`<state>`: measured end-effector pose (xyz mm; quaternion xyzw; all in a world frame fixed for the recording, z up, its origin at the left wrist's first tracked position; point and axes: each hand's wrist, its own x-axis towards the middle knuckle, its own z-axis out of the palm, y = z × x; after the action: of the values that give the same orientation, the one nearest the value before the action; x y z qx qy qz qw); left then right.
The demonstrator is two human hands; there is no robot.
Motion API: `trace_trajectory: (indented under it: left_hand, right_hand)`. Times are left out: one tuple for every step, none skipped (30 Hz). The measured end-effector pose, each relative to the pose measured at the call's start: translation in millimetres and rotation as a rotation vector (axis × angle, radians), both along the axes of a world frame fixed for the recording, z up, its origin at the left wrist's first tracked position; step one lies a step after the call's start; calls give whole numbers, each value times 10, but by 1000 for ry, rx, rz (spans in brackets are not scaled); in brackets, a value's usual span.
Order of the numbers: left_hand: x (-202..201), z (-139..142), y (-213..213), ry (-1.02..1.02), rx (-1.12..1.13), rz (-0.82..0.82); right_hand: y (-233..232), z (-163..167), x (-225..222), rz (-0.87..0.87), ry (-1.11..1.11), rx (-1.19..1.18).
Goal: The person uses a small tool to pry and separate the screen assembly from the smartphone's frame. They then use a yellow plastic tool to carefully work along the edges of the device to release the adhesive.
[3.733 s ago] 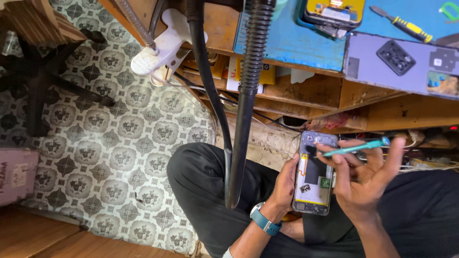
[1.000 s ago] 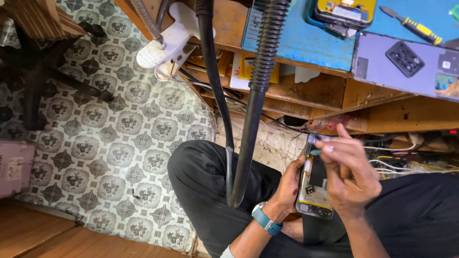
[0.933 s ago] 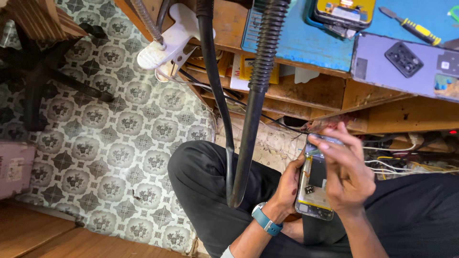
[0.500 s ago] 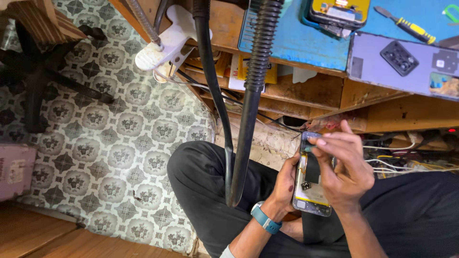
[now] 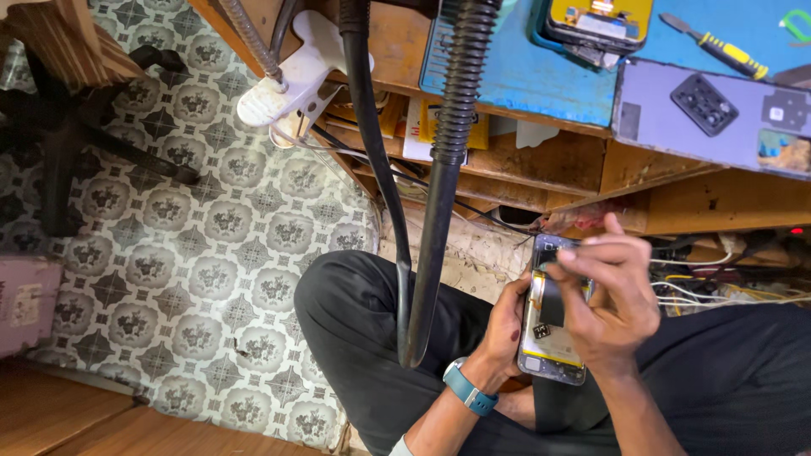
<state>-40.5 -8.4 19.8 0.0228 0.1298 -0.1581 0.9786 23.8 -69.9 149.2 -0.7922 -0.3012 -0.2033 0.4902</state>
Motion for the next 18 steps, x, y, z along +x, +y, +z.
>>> trace_trajectory:
  left_hand:
    - [-1,2,3,-18,27,6]
    - [-3,4,2,-37,54,10]
    - [-1,7,2,-17,37,18]
    - [0,7,1,1,20,24]
    - [3,8,-4,20,3,31]
    - [0,5,-7,15,18,18]
    - [-2,3,-16,11,33,7]
    - [-5,-5,-18,7,49,-4]
    - [-6,-16,-24,11,37,-5]
    - [0,-27,-27,14,25,-8]
    - [-3,-41,-35,18,12,-14]
    - [-9,-52,-41,3,13,-14]
    - [-14,-64,-41,-12,15,-12]
    - [-17,-69,-41,-26,17,-8]
    - [-21,-69,-41,-39,12,12]
    - [-25,-68,-40,-52,7,30]
    - [-25,-72,-39,-69,4,44]
    - [-20,-62,-34,-51,21,33]
  right_hand:
    - [-12,-10,5,10,4,-33]
    - [-24,-18,8,18,8,-67]
    - [-34,-24,13,27,14,-30]
    - [-43,-27,17,35,19,8]
    - [-55,-25,20,44,25,45]
    - [-63,-22,20,51,31,19]
    - [-72,-16,18,60,39,-5]
    - [-75,-10,14,69,46,-29]
    - [-78,-4,9,82,31,-29]
    - [-77,4,3,93,15,-31]
    - [-74,10,-3,101,0,-32]
    - [-69,16,-8,73,21,6]
    - [-61,19,-12,47,40,45]
    - [-53,22,-13,23,61,85]
    - [-45,23,-14,35,78,61]
    - [-38,22,-14,46,94,38]
    - [-33,20,-13,54,106,17]
    - [-28,14,-16,51,122,72]
